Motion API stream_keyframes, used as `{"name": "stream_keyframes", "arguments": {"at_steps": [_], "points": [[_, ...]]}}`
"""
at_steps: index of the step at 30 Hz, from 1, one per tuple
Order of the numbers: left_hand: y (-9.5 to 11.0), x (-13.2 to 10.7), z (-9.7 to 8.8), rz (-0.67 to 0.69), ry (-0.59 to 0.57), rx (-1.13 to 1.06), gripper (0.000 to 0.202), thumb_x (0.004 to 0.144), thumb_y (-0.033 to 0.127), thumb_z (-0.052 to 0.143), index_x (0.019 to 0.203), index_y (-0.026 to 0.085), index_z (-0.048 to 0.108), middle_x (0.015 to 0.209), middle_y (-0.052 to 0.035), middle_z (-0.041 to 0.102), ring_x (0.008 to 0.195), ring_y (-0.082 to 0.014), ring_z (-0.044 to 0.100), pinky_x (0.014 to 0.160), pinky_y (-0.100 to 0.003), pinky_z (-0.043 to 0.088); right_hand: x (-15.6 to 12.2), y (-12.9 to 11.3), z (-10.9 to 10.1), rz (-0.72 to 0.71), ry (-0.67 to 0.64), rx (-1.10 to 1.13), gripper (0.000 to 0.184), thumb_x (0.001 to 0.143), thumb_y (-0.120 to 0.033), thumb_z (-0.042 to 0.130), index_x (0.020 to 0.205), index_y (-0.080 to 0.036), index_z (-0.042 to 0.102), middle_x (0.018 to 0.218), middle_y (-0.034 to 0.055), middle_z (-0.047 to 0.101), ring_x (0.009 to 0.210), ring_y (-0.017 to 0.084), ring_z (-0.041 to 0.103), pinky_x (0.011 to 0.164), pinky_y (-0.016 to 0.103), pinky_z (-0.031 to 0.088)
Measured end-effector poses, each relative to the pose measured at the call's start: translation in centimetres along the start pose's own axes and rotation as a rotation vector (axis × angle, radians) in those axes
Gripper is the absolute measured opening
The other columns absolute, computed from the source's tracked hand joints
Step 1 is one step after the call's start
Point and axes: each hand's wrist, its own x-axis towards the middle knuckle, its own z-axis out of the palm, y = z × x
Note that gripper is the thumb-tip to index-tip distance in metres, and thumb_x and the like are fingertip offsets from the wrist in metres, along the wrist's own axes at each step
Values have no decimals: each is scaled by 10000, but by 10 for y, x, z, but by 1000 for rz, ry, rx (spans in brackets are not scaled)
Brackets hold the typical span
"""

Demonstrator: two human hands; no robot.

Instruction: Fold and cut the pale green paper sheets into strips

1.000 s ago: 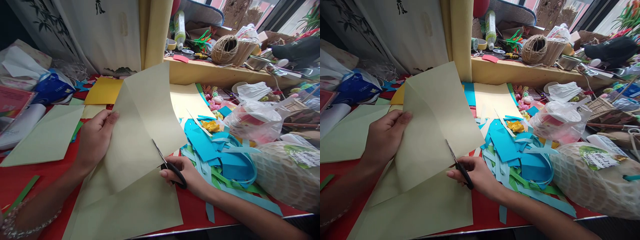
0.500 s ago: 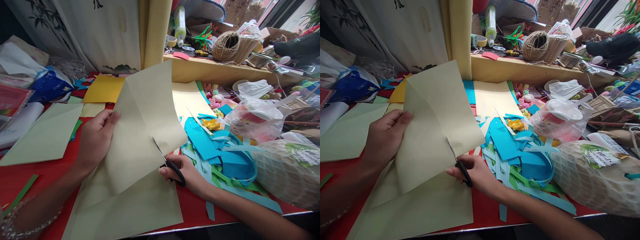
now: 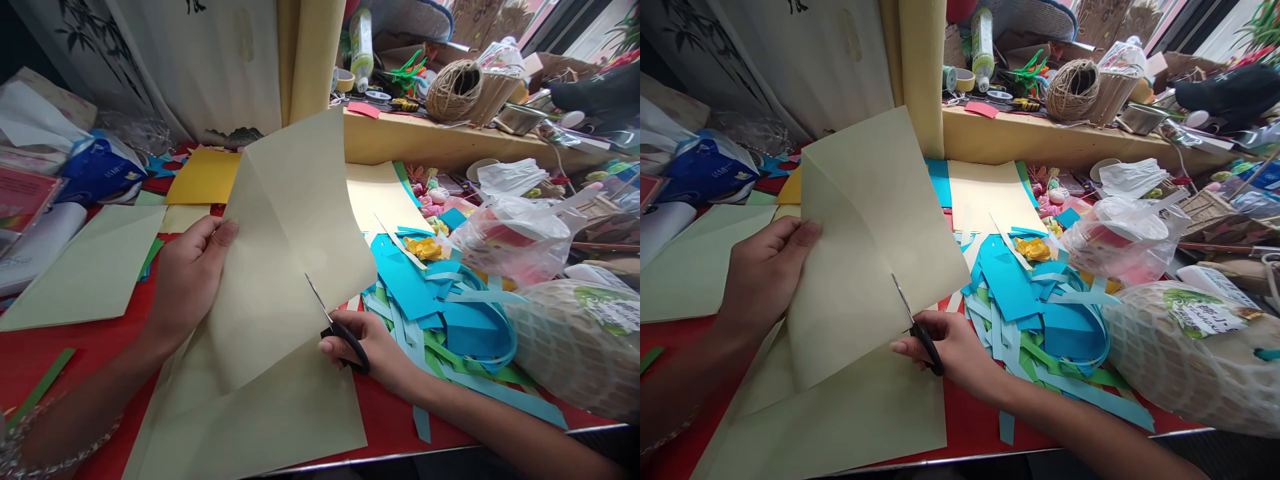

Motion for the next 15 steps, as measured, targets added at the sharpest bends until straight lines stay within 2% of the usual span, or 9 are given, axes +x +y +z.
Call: {"name": "stream_keyframes", "arguments": {"at_steps": [8, 15], "points": [[0, -2, 2, -8, -15, -4, 324, 808, 500, 531, 647, 218, 517, 514, 51, 358, 481, -97, 314, 407, -231, 237, 1, 1, -2, -1, 2, 35, 348, 637, -421, 763, 624, -156, 537, 556, -47, 446, 507, 76, 443, 484, 205, 365], [4, -8, 4, -42, -83, 6, 302, 828, 511, 503, 734, 231, 566, 594, 41, 474, 514, -92, 397, 412, -225, 264, 0, -1, -2, -4, -11, 64, 314, 649, -390, 763, 639, -155, 556, 546, -44, 457, 520, 81, 437, 494, 200, 350]]}}
